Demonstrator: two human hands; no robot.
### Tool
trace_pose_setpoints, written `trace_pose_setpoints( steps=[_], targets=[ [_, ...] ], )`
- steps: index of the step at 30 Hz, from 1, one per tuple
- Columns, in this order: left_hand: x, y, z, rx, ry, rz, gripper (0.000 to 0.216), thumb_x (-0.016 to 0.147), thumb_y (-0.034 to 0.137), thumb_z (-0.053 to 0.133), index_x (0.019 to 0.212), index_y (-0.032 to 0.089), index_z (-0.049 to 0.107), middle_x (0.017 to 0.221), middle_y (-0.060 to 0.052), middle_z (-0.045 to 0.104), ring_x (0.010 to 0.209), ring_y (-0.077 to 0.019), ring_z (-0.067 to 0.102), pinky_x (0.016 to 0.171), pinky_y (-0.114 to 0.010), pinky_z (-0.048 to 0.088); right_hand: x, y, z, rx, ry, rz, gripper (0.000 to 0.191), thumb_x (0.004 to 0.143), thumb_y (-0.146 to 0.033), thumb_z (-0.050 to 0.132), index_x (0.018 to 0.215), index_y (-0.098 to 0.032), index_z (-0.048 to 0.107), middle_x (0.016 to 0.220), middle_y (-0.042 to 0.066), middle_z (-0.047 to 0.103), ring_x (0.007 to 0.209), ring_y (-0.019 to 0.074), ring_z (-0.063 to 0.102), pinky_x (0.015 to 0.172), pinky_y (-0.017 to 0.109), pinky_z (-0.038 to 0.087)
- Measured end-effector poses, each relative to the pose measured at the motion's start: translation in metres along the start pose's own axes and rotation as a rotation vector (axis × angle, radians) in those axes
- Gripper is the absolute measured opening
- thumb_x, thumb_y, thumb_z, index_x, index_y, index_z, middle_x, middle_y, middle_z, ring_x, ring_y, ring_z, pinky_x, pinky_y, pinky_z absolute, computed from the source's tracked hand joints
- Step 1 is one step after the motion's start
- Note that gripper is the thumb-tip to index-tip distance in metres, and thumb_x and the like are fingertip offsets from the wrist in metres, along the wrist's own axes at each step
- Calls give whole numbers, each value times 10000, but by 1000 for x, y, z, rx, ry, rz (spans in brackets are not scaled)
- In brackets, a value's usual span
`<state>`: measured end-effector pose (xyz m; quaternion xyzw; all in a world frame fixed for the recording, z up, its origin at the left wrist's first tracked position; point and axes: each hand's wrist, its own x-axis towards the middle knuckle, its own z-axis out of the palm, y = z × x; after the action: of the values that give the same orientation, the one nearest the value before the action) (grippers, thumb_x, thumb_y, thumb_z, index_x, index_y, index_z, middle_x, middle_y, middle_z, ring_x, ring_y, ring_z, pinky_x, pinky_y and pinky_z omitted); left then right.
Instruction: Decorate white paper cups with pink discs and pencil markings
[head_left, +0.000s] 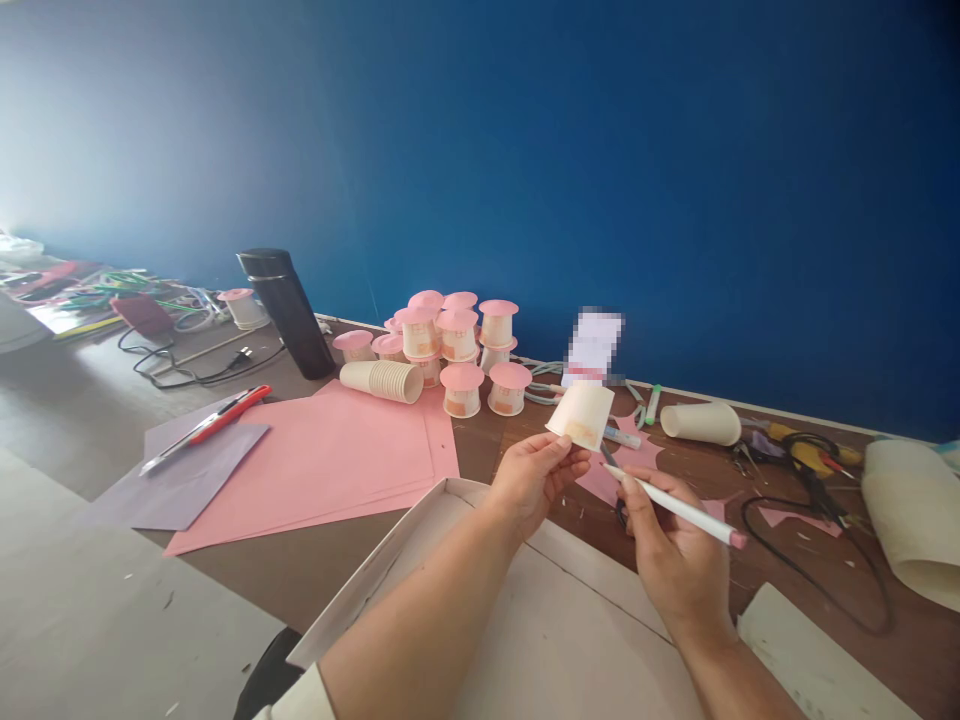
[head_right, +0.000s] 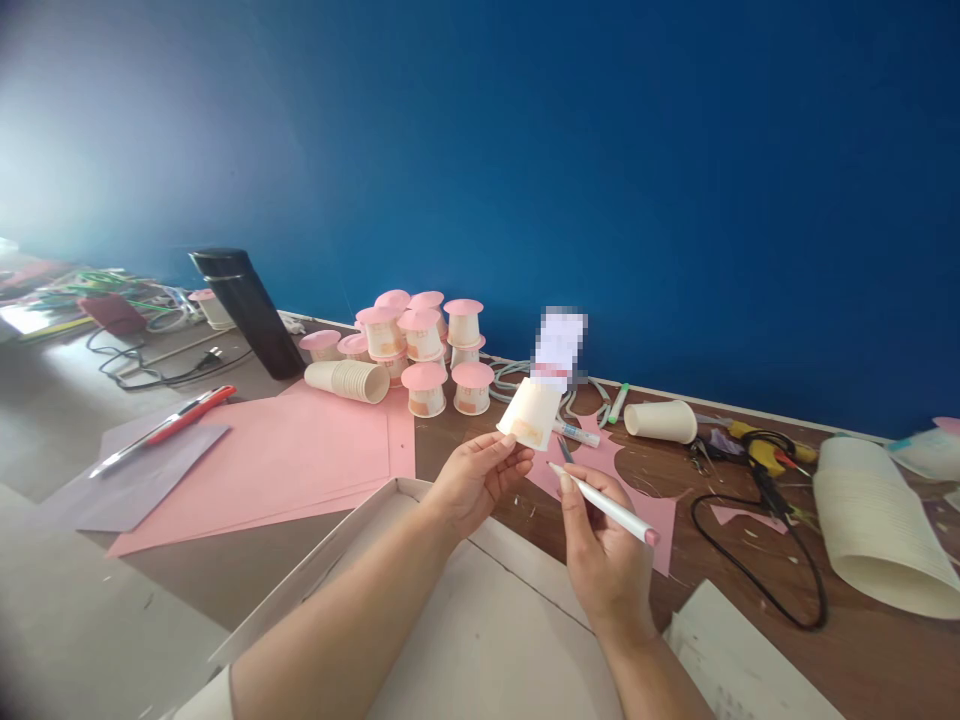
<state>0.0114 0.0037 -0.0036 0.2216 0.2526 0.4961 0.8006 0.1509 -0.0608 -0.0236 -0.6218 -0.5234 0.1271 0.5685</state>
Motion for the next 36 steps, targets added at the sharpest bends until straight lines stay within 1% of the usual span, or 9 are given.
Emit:
trace_pose_setpoints(
  steps=[3,11,17,23,27,31,36],
  targets=[
    [0,1,2,-2,-16,-12,171,770,220,772,762,76,680,765,-80,694,734,-109,665,820,-236,527,1,1,0,-14,-8,11,387,852,-538,615,981,-180,678,803,73,687,639,158,622,525,262,503],
    [0,0,5,13,-53,-54,291,684,308,843,766,81,680,762,-78,687,716,-124,655,895,-307,501,3,4,-1,-145,-29,-1,420,843,-577,599,987,-196,699,792,74,695,719,204,658,635,317,532],
    [2,-6,4,32,-87,-64,393,603,379,887,746,82,672,755,-72,681,702,-126,645,905,-332,498,4,-4,-2,-175,-23,-30,412,832,-588,593,954,-211,707,769,58,692,743,213,668,701,334,543],
    [1,-9,4,87,-122,-90,391,606,382,885,750,76,688,760,-74,675,761,-144,651,929,-347,494,3,-5,-3,-194,0,-12,415,826,-591,595,941,-210,712,778,55,702,714,206,663,696,339,533],
    [0,-8,3,91,-122,-72,372,625,379,877,737,81,684,755,-73,676,747,-143,653,942,-354,488,3,-1,-3,-195,-6,10,437,828,-609,592,963,-211,712,751,54,693,675,203,645,637,333,508],
    [0,-4,3,65,-100,-55,375,617,377,883,723,86,672,741,-72,676,729,-146,657,943,-366,490,2,1,-3,-248,0,15,436,838,-615,585,982,-223,712,705,36,671,636,199,623,596,332,480],
    [2,-3,4,40,-66,-49,373,618,367,884,721,85,663,741,-65,674,688,-127,651,944,-364,491,3,0,-2,-229,16,52,437,831,-609,604,973,-207,700,659,22,651,588,189,612,565,322,462]
  ],
)
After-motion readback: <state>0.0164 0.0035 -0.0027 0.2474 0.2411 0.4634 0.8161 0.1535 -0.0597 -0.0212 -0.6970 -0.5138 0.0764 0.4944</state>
